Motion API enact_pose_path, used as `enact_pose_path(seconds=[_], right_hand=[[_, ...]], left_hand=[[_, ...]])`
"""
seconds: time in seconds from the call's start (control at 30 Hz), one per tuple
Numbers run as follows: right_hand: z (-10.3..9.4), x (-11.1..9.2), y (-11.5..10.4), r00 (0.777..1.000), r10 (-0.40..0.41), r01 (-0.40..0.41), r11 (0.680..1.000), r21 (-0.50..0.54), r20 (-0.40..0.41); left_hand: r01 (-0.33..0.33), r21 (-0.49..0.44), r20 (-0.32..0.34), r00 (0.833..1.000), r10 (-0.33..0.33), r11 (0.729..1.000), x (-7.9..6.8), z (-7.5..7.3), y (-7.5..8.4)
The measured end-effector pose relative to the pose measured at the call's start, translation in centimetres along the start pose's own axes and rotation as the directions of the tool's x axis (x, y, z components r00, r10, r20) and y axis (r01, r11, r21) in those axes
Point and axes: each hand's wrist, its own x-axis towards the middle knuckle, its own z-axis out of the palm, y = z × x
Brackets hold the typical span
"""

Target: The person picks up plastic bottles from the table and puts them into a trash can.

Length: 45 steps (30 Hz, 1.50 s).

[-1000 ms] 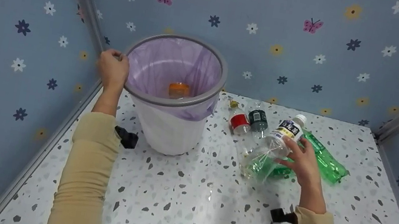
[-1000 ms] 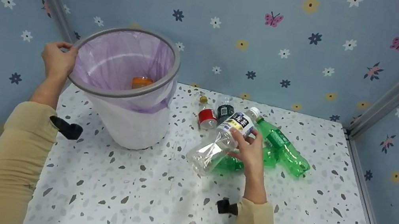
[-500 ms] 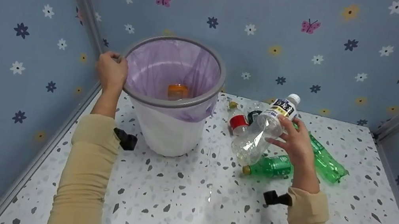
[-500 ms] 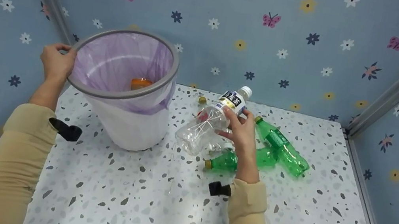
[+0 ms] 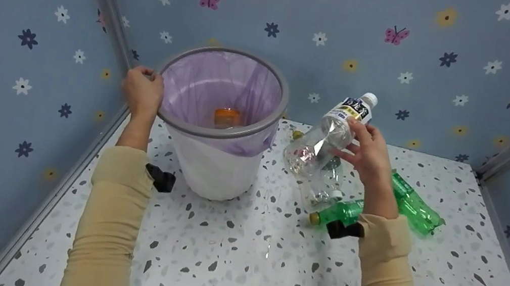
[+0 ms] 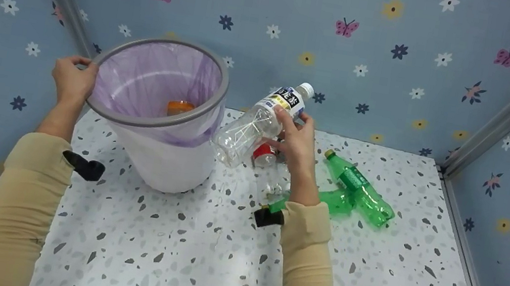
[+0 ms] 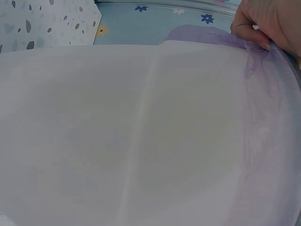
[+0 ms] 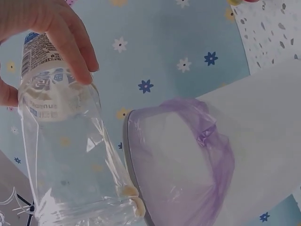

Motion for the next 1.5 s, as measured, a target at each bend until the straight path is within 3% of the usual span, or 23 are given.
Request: enact_pose_path(seconds=[0.57, 1.03, 1.2, 1.5], right_hand=[[4.7, 1.6, -2.6, 0.992, -0.112, 0.117, 0.989, 0.095, -0.055], [8.7, 2.3, -3.6, 0.974, -0.194, 0.199, 0.98, 0.024, -0.118], [10.3, 2.4, -3.8, 0.962, -0.243, 0.239, 0.97, -0.044, -0.125], [12.2, 2.8, -3.1, 0.926, -0.365, 0.342, 0.918, -0.203, -0.091]], left_hand=[[-0.008, -0.002, -0.008, 1.0, 0.008, 1.0, -0.2, 0.0, 0.0], [-0.002, -0.018, 0.004, 1.0, 0.002, 1.0, -0.1, -0.1, -0.1], [0.002, 0.003, 0.012, 1.0, -0.002, 1.0, 0.0, -0.1, 0.0], [0.016, -0.009, 0.02, 1.0, -0.016, 1.0, 0.0, 0.0, 0.0]])
